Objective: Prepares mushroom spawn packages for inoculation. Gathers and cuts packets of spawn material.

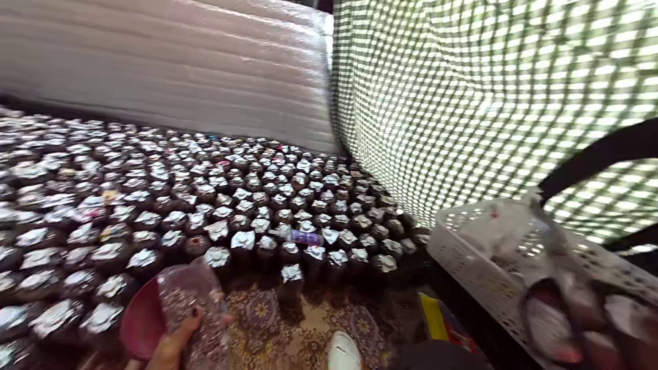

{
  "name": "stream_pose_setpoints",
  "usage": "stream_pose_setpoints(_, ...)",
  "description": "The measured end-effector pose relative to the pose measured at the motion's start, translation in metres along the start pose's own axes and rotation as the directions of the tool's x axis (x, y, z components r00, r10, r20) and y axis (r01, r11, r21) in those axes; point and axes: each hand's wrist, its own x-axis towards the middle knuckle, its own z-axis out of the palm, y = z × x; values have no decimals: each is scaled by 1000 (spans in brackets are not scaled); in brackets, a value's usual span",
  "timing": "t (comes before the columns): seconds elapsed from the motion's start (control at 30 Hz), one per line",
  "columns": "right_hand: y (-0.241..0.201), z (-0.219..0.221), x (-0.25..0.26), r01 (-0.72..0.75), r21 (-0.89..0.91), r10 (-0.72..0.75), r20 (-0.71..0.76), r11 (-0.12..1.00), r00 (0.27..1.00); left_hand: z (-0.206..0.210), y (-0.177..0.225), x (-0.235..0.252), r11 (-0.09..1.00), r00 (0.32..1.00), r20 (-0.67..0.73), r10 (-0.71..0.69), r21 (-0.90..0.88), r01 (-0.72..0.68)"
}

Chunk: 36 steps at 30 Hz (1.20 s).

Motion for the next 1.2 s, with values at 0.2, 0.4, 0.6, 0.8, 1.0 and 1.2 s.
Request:
stream_pose_setpoints(0.2, 184, 189, 69, -367, 195, 257, 428, 910, 867, 6, 33, -9, 980, 945, 319, -68, -158, 124)
stream_pose_setpoints(0.4, 263, 308, 63, -495, 197, 249, 675, 847, 695, -42, 34, -15, 969, 944, 330, -9, -231, 90)
stream_pose_setpoints(0.6, 286, 323, 62, -705, 147, 385, 751, 694, 536, -48, 37, -21, 972, 980, 87, -179, -139, 190)
stream_pose_setpoints(0.8, 312, 291, 71, -578, -20, 478, 586, 816, 654, -67, 52, -19, 900, 929, -362, -74, 377, 219)
stream_pose_setpoints(1.0, 308, 289, 83, -393, -82, 359, 608, 916, 709, -85, 36, -24, 805, 869, -492, 50, 535, 257)
stream_pose_setpoints(1.2, 317, 313, 88, -405, -210, 451, 543, 890, 709, -88, 28, -24, 738, 842, -537, 63, 592, 322)
